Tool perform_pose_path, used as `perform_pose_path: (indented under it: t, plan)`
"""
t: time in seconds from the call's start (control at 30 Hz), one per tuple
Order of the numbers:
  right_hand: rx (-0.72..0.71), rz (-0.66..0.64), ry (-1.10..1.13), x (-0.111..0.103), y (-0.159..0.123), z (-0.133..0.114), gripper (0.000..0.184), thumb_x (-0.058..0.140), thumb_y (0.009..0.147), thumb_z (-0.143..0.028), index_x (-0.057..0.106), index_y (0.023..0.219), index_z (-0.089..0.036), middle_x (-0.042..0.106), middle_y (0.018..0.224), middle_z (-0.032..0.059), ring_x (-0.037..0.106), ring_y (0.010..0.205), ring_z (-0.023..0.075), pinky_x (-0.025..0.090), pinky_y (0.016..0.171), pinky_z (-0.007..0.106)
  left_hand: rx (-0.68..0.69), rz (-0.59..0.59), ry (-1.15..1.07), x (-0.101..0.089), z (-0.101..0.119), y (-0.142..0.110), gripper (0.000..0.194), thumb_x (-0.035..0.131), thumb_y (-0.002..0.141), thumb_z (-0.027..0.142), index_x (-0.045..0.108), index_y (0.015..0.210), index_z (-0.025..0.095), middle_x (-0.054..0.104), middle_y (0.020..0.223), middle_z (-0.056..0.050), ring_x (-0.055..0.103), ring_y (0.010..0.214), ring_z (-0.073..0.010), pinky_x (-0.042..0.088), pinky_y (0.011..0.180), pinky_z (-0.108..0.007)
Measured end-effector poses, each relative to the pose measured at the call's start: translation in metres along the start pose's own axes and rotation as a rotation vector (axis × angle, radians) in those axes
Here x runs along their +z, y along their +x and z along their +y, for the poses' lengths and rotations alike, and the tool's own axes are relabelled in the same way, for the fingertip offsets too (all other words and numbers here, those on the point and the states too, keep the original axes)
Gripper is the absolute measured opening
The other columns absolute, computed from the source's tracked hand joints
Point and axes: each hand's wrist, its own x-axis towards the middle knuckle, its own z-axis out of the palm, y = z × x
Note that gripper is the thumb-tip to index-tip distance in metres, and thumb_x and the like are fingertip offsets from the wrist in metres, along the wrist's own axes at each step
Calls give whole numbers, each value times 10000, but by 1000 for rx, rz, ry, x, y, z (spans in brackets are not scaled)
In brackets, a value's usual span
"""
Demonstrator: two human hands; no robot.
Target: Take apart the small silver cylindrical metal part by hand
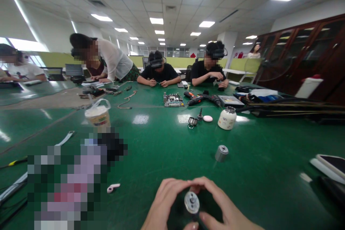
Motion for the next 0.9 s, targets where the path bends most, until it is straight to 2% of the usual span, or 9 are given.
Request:
perform_pose_path:
  t: [0.07, 0.17, 0.33, 0.47, 0.53, 0.6, 0.7, 0.8, 0.9]
  plan:
    - [-11, -104, -40, 3, 0, 4, 503, 682, 733, -197, 568, 1223, -215, 631, 1185, 113, 577, 1090, 275, 445, 960, 403, 8, -13, 34, -2, 3, 0, 535, 715, 782, 368, 570, 1291, 293, 578, 1295, -97, 512, 1187, -291, 446, 1006, -423]
    - [0, -175, -89, 8, 2, 6, 504, 736, 727, -240, 601, 1212, -217, 641, 1180, 109, 571, 1084, 276, 449, 947, 404, -26, -24, 71, -4, 4, 1, 458, 701, 792, 366, 625, 1241, 314, 533, 1351, -96, 460, 1231, -309, 453, 979, -427]
    - [-4, -113, -83, 12, 0, 7, 387, 666, 798, -178, 626, 1178, -238, 655, 1163, 88, 577, 1084, 241, 447, 940, 379, -53, -28, -6, -7, 5, 6, 314, 666, 827, 245, 687, 1128, 332, 572, 1267, -70, 463, 1220, -275, 420, 1011, -451]
    - [37, -124, -95, 12, 1, 8, 368, 707, 767, -185, 649, 1128, -225, 664, 1137, 82, 579, 1076, 245, 448, 939, 383, -107, 79, 40, -10, 9, 12, 120, 666, 818, 220, 715, 926, 235, 616, 1107, -91, 513, 1127, -266, 430, 988, -455]
    - [50, -135, -99, 12, 3, 8, 389, 714, 754, -186, 648, 1136, -223, 666, 1123, 80, 583, 1062, 246, 452, 931, 385, -124, 114, 55, -9, 11, 14, 172, 692, 789, 222, 705, 961, 226, 607, 1135, -104, 514, 1122, -277, 439, 973, -464]
    - [49, -131, -101, 13, 4, 8, 397, 713, 748, -188, 647, 1138, -218, 667, 1108, 83, 587, 1044, 248, 459, 917, 386, -128, 86, 72, -8, 12, 16, 232, 711, 773, 215, 724, 998, 269, 592, 1204, -95, 490, 1158, -290, 431, 979, -483]
    - [46, -128, -111, 13, 4, 9, 366, 715, 753, -214, 655, 1114, -207, 670, 1087, 91, 590, 1026, 254, 468, 900, 387, -106, 35, 91, -8, 15, 20, 168, 718, 796, 222, 770, 916, 327, 610, 1200, -63, 476, 1170, -284, 433, 982, -482]
    - [33, -148, -126, 12, 3, 11, 396, 718, 764, -241, 643, 1151, -210, 672, 1107, 98, 594, 1029, 258, 469, 907, 392, -64, 101, 129, -15, 13, 27, 126, 710, 831, 262, 781, 907, 331, 647, 1101, -63, 487, 1127, -274, 441, 976, -484]
    - [28, -162, -130, 11, 3, 12, 421, 722, 761, -243, 640, 1174, -225, 671, 1148, 99, 591, 1065, 267, 456, 940, 403, -135, 168, 285, -24, 2, 32, 141, 701, 849, 305, 778, 951, 366, 652, 1114, -61, 473, 1120, -287, 430, 971, -532]
